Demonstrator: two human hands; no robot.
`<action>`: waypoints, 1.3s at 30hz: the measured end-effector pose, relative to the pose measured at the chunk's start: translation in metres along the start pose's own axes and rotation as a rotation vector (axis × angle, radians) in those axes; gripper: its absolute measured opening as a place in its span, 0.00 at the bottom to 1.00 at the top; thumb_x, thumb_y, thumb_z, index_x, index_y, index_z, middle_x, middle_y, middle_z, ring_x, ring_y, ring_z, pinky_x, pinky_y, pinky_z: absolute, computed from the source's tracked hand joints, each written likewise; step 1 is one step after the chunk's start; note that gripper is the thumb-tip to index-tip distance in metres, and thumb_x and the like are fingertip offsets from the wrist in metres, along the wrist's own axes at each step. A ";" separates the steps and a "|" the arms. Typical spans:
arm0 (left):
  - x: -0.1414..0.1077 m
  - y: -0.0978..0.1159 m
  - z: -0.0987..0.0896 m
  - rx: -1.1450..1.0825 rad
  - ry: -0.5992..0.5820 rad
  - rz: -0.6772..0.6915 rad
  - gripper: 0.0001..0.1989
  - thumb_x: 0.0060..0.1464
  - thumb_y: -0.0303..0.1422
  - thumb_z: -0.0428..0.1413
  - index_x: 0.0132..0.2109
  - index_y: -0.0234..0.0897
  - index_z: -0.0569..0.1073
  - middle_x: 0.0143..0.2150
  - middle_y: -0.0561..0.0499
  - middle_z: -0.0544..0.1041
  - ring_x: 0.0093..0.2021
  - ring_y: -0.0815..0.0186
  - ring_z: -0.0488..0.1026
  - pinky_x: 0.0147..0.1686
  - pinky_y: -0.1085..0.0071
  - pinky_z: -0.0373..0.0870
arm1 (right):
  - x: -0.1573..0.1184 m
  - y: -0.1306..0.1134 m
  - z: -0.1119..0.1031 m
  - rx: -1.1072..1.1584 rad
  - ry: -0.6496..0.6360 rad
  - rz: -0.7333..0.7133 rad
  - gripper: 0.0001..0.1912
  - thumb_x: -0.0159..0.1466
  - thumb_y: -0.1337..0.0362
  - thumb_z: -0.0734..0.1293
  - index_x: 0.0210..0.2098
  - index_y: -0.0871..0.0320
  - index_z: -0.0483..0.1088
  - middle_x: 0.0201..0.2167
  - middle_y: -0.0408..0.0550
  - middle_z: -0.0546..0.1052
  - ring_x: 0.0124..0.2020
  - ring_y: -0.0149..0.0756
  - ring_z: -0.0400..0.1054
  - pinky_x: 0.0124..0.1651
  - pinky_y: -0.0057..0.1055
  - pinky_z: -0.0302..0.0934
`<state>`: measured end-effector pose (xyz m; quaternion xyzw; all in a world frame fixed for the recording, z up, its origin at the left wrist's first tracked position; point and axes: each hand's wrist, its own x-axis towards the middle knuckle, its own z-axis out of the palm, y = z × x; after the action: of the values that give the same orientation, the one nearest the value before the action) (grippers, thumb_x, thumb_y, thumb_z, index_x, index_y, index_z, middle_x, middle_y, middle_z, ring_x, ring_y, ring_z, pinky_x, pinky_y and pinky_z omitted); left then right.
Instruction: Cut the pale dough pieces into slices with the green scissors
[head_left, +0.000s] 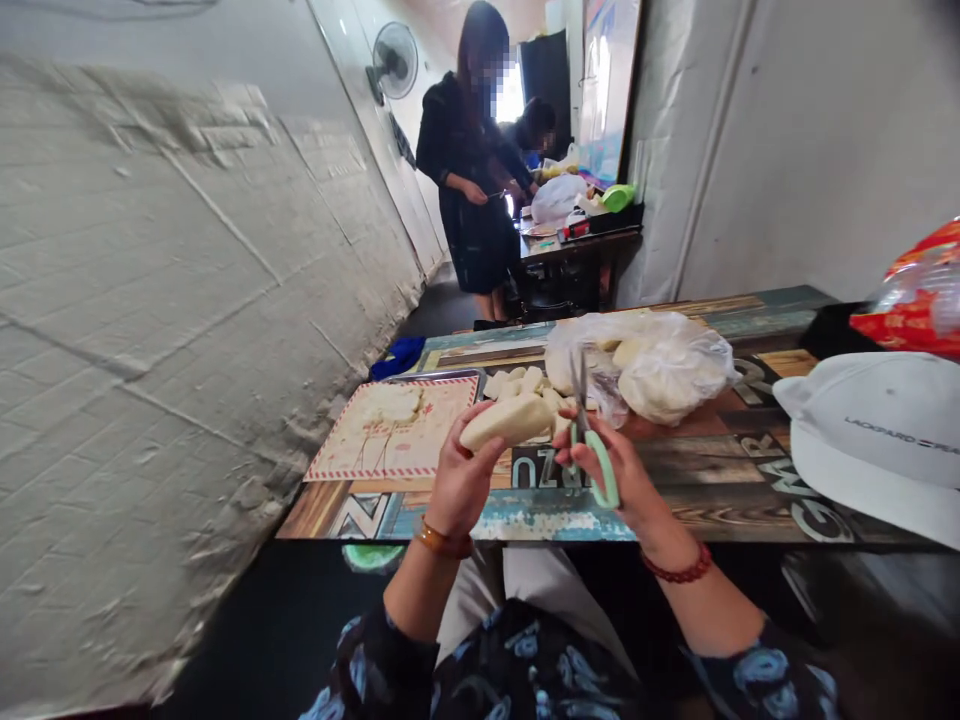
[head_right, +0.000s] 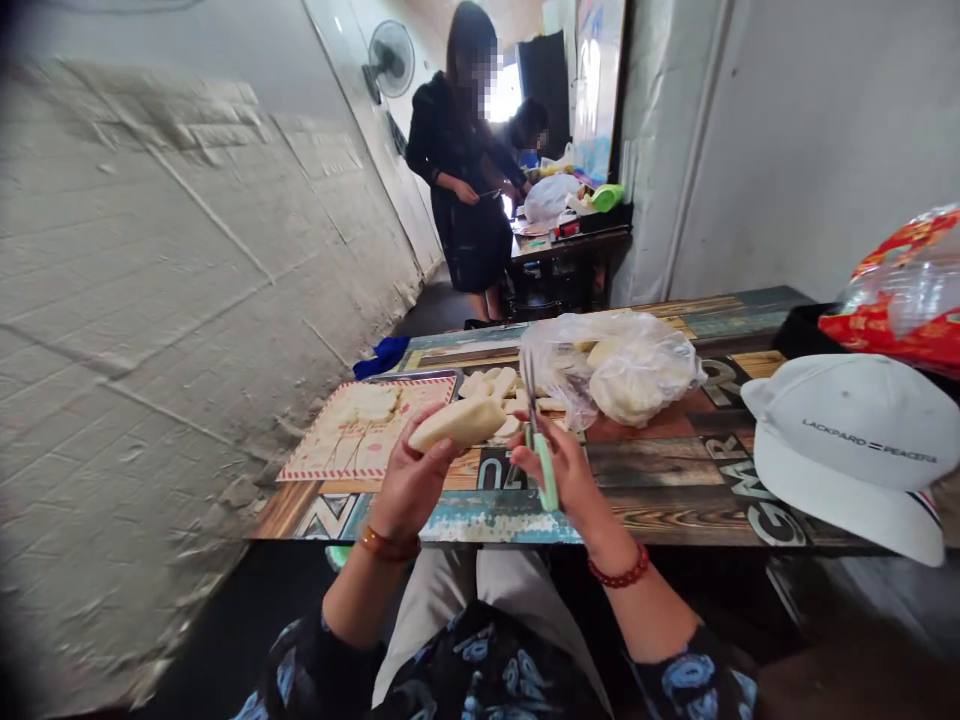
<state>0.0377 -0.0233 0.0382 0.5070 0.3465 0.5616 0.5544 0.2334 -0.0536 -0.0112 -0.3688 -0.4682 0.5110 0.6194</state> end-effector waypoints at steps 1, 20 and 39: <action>-0.007 -0.001 -0.006 0.104 0.012 0.084 0.23 0.50 0.33 0.65 0.53 0.44 0.74 0.57 0.46 0.75 0.58 0.53 0.71 0.60 0.54 0.66 | 0.001 0.001 0.017 0.028 -0.017 0.044 0.30 0.59 0.46 0.72 0.55 0.53 0.68 0.40 0.50 0.77 0.36 0.39 0.73 0.41 0.36 0.70; -0.066 -0.009 -0.107 -0.043 -0.176 -0.168 0.35 0.44 0.44 0.69 0.60 0.41 0.73 0.59 0.43 0.74 0.59 0.49 0.69 0.56 0.62 0.66 | -0.016 0.024 0.116 -0.280 -0.164 0.054 0.27 0.57 0.53 0.72 0.54 0.52 0.68 0.55 0.51 0.75 0.54 0.45 0.69 0.57 0.39 0.66; -0.032 -0.026 -0.088 -0.188 -0.007 -0.241 0.32 0.44 0.48 0.67 0.55 0.38 0.74 0.54 0.43 0.77 0.53 0.57 0.72 0.47 0.70 0.68 | -0.010 -0.002 0.010 -1.023 -0.423 -0.119 0.34 0.55 0.57 0.74 0.61 0.55 0.68 0.49 0.55 0.76 0.47 0.47 0.72 0.52 0.43 0.68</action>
<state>-0.0438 -0.0357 -0.0140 0.4096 0.3488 0.5192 0.6641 0.2240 -0.0635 -0.0088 -0.4850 -0.7906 0.2455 0.2818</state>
